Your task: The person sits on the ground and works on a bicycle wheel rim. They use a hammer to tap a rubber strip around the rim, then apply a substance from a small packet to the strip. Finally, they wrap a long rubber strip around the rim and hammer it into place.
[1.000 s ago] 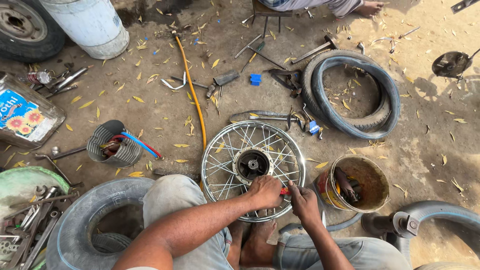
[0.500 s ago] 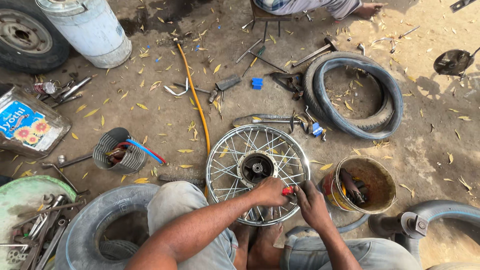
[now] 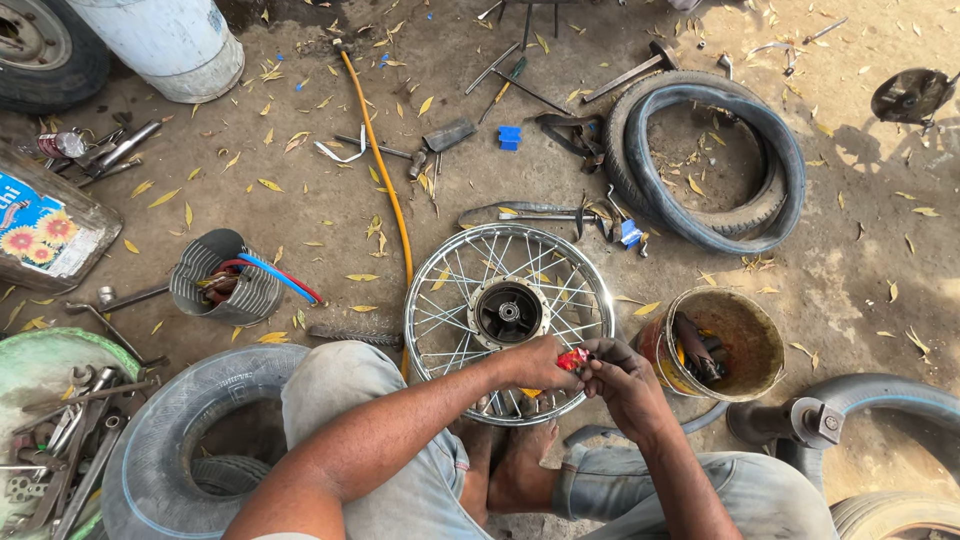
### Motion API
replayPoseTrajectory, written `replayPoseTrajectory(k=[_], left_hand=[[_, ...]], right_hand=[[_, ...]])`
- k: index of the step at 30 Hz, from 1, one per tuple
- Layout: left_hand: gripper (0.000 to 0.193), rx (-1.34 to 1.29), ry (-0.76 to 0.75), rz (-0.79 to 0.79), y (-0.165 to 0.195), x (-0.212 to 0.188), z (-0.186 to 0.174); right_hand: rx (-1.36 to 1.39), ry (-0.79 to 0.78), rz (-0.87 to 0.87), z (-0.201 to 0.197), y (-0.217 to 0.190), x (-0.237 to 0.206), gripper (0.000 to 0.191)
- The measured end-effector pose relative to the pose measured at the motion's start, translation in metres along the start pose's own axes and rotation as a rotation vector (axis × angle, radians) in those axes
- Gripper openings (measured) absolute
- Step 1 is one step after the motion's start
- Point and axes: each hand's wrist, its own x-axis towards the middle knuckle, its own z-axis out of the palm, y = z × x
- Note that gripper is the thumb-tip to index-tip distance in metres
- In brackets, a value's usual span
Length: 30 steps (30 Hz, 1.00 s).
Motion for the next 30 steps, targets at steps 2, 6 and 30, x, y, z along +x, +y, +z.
replayPoseTrajectory(k=[2, 6, 30], left_hand=[[0.023, -0.163, -0.056, -0.004, 0.004, -0.004, -0.001], [0.018, -0.315, -0.106, 0.024, 0.006, -0.006, 0.001], [0.022, -0.279, -0.140, -0.152, -0.016, 0.012, 0.012]], right_hand=[[-0.075, 0.039, -0.024, -0.001, 0.002, 0.000, 0.027], [-0.063, 0.082, -0.016, -0.007, 0.005, 0.002, 0.025], [-0.187, -0.077, -0.188, -0.022, 0.018, 0.006, 0.006]])
